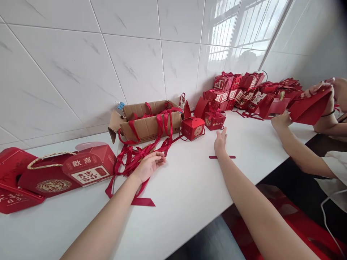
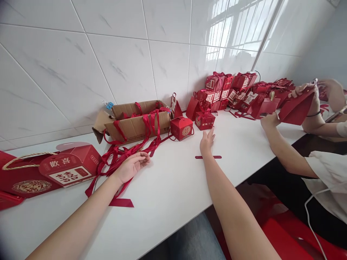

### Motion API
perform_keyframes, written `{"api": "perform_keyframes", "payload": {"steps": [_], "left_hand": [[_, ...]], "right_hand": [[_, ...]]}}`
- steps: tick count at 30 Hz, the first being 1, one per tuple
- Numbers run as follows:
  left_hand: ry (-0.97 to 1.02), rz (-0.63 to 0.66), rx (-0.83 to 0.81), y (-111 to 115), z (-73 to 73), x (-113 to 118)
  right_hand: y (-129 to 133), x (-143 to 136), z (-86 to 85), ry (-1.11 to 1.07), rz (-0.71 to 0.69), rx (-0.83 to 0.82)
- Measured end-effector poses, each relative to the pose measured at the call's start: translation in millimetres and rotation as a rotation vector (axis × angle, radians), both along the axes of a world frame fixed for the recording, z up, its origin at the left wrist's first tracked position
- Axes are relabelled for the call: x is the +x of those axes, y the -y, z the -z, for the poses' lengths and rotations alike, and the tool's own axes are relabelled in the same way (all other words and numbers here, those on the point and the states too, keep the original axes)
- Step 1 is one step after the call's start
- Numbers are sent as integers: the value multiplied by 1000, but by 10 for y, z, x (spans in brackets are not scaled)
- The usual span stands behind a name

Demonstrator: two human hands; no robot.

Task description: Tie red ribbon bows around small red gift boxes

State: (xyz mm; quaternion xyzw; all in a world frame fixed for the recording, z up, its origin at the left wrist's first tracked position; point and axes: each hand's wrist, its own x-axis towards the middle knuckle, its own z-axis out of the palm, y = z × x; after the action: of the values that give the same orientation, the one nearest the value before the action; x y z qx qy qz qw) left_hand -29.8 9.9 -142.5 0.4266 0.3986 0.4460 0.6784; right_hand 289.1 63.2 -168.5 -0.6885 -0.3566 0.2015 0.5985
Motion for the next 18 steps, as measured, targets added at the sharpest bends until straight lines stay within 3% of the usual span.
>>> {"api": "perform_keyframes", "payload": {"steps": [6,9,13,15,18], "left_hand": [[-81,19,70,-21,13,-11],[-206,38,145,-5,31,23],[-418,27,305,140,85,195],[-561,135,488,250,103,310],[-920,490,908,386,98,439]], "right_hand": [[57,-223,11,79,-83,50],[67,-409,12,130,-90,72],[113,-621,10,241,-208,103],[167,-711,21,292,-259,111],[271,-883,60,453,-355,190]]}}
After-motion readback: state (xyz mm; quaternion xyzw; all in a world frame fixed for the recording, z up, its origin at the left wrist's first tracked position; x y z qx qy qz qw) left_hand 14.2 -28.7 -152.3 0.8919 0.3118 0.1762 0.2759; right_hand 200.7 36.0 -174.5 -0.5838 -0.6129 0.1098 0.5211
